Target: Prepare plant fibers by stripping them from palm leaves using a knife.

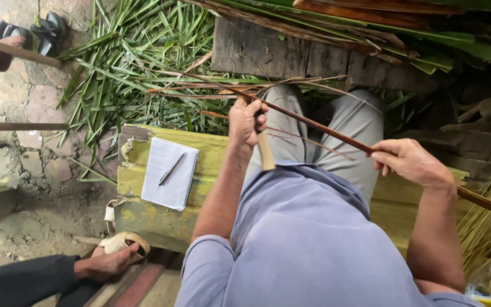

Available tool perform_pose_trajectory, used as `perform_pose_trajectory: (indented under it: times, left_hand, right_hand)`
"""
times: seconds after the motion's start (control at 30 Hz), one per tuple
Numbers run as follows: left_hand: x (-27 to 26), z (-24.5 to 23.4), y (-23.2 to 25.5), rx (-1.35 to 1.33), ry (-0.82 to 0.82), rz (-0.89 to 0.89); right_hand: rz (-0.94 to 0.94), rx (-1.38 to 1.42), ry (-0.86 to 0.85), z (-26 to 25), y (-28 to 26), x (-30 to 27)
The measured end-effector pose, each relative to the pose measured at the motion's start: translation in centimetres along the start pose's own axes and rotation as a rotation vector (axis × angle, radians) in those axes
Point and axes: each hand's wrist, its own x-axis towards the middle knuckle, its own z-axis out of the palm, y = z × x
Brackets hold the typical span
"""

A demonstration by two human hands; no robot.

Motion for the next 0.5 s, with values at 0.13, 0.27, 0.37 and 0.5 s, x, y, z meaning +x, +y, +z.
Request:
perform_pose_trajectory:
  times: [0.13, 0.27, 0.37, 0.5]
  left_hand:
    - [-1.8, 3.4, -2.2, 0.104, 0.009, -0.074]
    - [-2.8, 4.5, -1.3, 0.190, -0.017, -0.088]
    - [-1.5, 1.8, 2.0, 0.213, 0.087, -0.026]
    - [3.2, -5.2, 5.9, 0.123, 0.255, 0.116]
  right_hand:
    - [-0.001, -0.244, -0.009, 2.7, -3.8, 1.7]
    - [-0.259, -0.120, 0.173, 4.3, -3.7, 2.0]
    - [-0.266, -0.188, 0.169, 2.1, -2.3, 0.6]
    - [-0.212, -0.218, 0.191, -2.4, -0.6, -3.6]
